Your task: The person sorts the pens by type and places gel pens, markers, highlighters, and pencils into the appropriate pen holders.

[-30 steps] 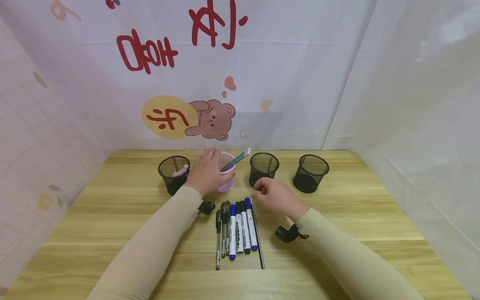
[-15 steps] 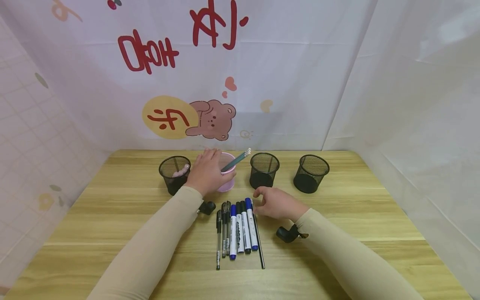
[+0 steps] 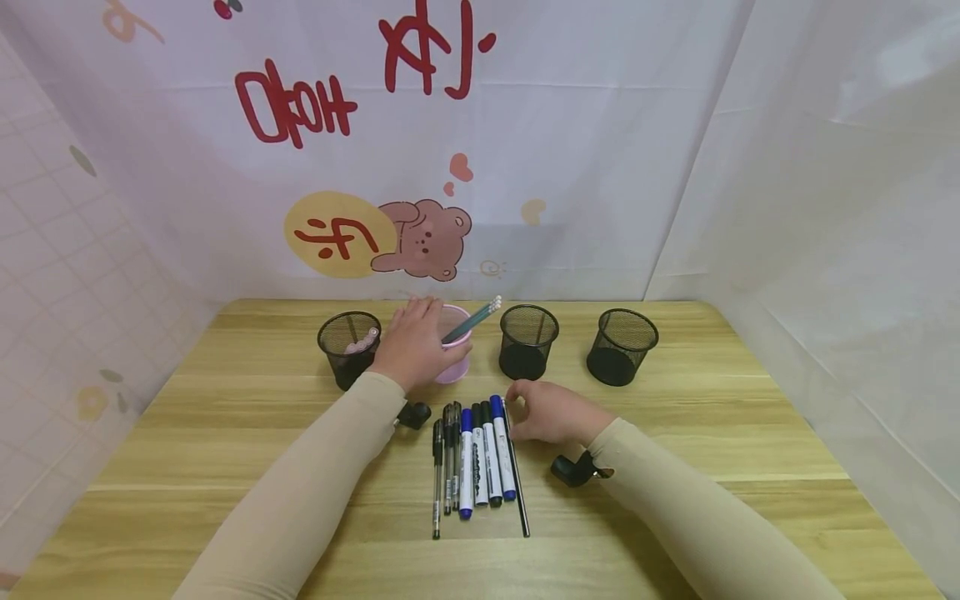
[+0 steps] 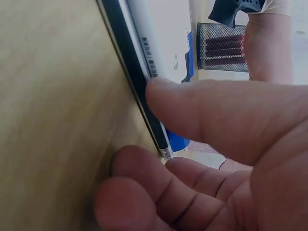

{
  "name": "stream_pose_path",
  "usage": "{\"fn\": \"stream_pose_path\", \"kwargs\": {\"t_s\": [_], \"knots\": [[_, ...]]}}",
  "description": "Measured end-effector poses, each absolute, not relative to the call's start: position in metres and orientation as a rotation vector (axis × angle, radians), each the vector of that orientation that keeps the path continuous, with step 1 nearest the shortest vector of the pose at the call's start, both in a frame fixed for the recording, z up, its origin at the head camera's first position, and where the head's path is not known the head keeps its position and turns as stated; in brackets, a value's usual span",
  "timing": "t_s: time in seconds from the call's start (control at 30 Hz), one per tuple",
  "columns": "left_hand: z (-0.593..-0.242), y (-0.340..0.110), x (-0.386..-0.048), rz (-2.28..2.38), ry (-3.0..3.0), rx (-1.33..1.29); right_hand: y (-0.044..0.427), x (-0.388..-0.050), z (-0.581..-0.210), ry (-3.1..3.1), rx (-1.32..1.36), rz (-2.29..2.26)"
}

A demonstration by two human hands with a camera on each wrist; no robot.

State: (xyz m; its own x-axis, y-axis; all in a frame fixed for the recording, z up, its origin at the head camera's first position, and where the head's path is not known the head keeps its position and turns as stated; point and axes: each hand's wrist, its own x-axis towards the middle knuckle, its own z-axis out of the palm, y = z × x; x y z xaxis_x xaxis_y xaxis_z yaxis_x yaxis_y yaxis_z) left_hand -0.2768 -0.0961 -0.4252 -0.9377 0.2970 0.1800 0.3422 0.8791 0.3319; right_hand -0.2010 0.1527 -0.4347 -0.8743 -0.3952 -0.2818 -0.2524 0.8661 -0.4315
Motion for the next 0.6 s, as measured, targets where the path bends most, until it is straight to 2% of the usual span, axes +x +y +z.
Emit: {"fn": "stream_pose_path", "kwargs": {"t_s": [0.6], "knots": [[-0.4240, -0.0963, -0.2762, -0.510, -2.916, -0.513, 0.1466, -0.2007, -0.4361, 2.658, -0.476, -0.583]]}}
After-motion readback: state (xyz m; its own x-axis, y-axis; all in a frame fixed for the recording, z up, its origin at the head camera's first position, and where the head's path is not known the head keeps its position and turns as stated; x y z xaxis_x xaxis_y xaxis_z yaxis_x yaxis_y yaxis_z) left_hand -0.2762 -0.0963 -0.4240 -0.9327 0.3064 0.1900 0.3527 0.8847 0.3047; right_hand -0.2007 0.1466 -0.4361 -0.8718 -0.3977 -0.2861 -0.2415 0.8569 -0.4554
